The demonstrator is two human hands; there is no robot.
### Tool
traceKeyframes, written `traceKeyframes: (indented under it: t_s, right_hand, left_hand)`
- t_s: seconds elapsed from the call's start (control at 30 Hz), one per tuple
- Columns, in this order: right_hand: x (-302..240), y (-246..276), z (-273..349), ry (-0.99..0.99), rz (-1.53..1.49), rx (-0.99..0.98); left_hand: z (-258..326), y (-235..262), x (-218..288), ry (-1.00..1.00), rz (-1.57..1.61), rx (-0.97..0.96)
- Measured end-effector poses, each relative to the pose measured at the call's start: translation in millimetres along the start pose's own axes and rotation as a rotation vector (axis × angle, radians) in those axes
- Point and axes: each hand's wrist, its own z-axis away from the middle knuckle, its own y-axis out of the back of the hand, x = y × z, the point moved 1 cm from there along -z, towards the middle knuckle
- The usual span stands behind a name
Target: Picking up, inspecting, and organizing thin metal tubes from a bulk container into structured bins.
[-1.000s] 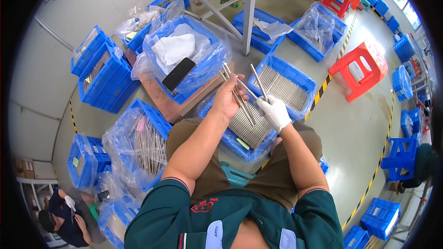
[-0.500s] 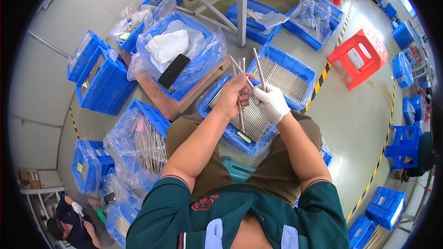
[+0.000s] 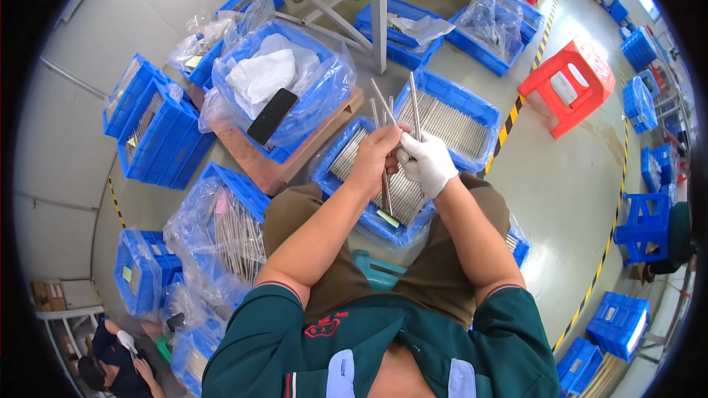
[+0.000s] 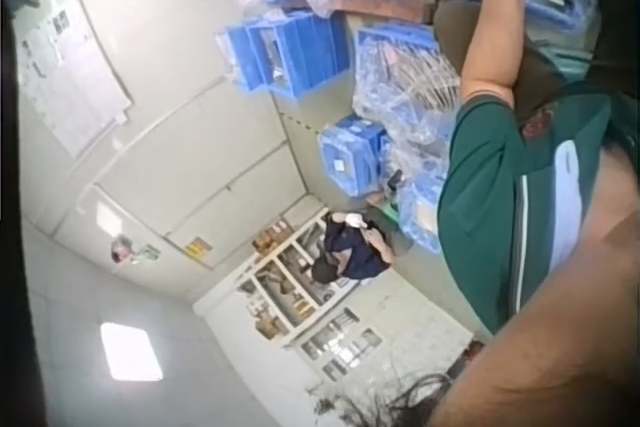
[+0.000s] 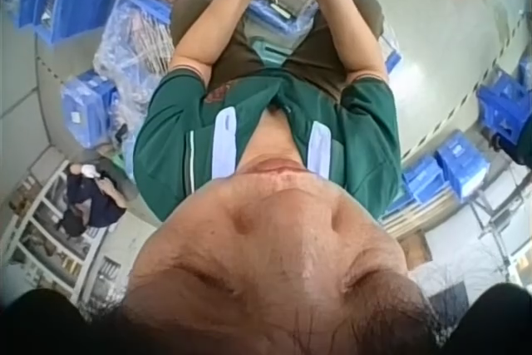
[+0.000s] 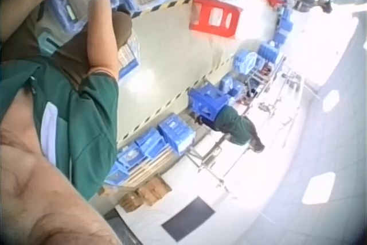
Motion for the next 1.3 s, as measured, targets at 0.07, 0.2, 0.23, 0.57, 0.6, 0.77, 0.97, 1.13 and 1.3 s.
traceKeyframes:
  t_s: [0.07,0.2,0.23,0.57,0.6,0.77,0.97,1.13,1.3]
  right_hand:
    - [3.8,9.4,-6.9,-0.045,-0.075,-0.012]
    - [-5.0,5.1,-12.8,0.023,0.185,0.026]
    - [-11.9,8.2,-12.9,0.101,0.343,0.156]
    - [-19.7,26.2,-25.9,0.077,0.047,-0.030]
    - [-17.1,25.9,-26.7,0.076,0.040,-0.024]
    - [-16.1,38.3,-42.7,0.250,0.009,0.261]
    - [-7.4,40.4,-48.1,0.225,-0.035,0.313]
    - [-16.3,26.1,-36.1,0.288,-0.080,0.303]
    - [-36.7,80.5,-59.2,0.314,-0.274,0.387]
  left_hand:
    - [-2.1,-2.6,-2.1,0.000,0.009,0.008]
    - [-9.8,8.7,-1.3,-0.035,0.038,0.075]
    - [-10.2,13.4,1.6,-0.042,0.041,0.040]
    - [0.2,5.8,-19.0,0.395,0.263,-0.187]
    - [0.8,2.0,-18.7,0.405,0.260,-0.188]
    - [3.7,-6.3,-25.0,0.387,0.152,-0.208]
    - [0.7,-5.9,-21.1,0.430,0.244,-0.249]
    - [4.8,-3.4,-18.8,0.434,0.280,-0.271]
    - [24.1,-0.4,-15.8,0.474,0.210,-0.351]
